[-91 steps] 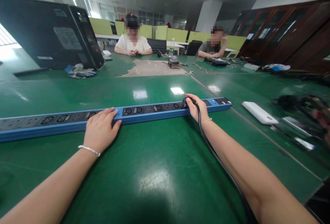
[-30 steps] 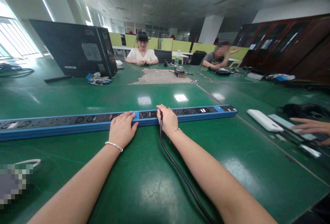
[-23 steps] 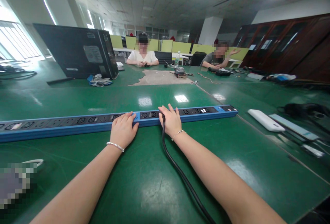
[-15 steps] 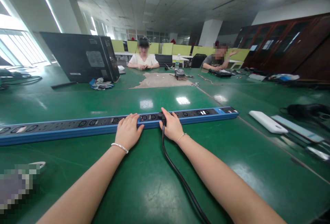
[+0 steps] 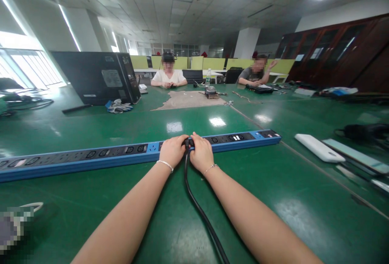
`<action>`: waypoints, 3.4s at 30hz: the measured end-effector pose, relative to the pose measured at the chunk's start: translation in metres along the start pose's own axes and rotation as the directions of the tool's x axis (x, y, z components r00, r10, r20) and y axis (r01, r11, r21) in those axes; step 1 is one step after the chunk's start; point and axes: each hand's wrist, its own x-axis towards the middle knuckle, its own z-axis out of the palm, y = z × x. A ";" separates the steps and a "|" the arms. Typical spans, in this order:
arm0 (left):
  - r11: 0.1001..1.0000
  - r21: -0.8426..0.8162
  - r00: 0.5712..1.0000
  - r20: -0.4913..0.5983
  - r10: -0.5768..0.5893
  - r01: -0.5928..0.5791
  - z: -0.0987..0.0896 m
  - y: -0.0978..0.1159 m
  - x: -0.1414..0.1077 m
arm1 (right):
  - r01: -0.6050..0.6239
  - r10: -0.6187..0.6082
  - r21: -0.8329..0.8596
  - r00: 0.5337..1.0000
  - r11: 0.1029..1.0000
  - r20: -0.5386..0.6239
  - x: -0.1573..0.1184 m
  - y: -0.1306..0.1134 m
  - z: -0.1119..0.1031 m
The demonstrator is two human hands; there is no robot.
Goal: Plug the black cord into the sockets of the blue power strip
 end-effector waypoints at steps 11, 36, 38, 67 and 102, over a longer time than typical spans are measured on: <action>0.892 -0.424 0.951 -0.181 -0.251 0.155 -0.007 0.002 0.008 | -0.011 0.014 -0.086 0.999 0.996 0.038 -0.002 0.002 -0.001; 0.966 0.048 0.965 0.062 -0.256 0.254 -0.066 -0.094 -0.038 | -0.054 0.057 -0.081 0.997 0.995 0.043 0.001 -0.001 -0.003; 0.962 0.117 0.967 0.037 -0.251 0.246 -0.066 -0.090 -0.041 | -0.057 0.061 -0.077 0.997 0.995 0.047 0.001 -0.001 -0.003; 0.925 -0.155 0.844 -0.379 -0.380 0.347 -0.073 -0.094 -0.052 | -0.037 0.039 -0.086 0.999 0.996 0.021 0.001 0.001 0.000; 0.902 0.258 0.937 -0.126 -0.324 0.347 -0.098 -0.157 -0.099 | 0.018 -0.020 -0.173 1.000 0.985 -0.006 0.004 0.005 0.000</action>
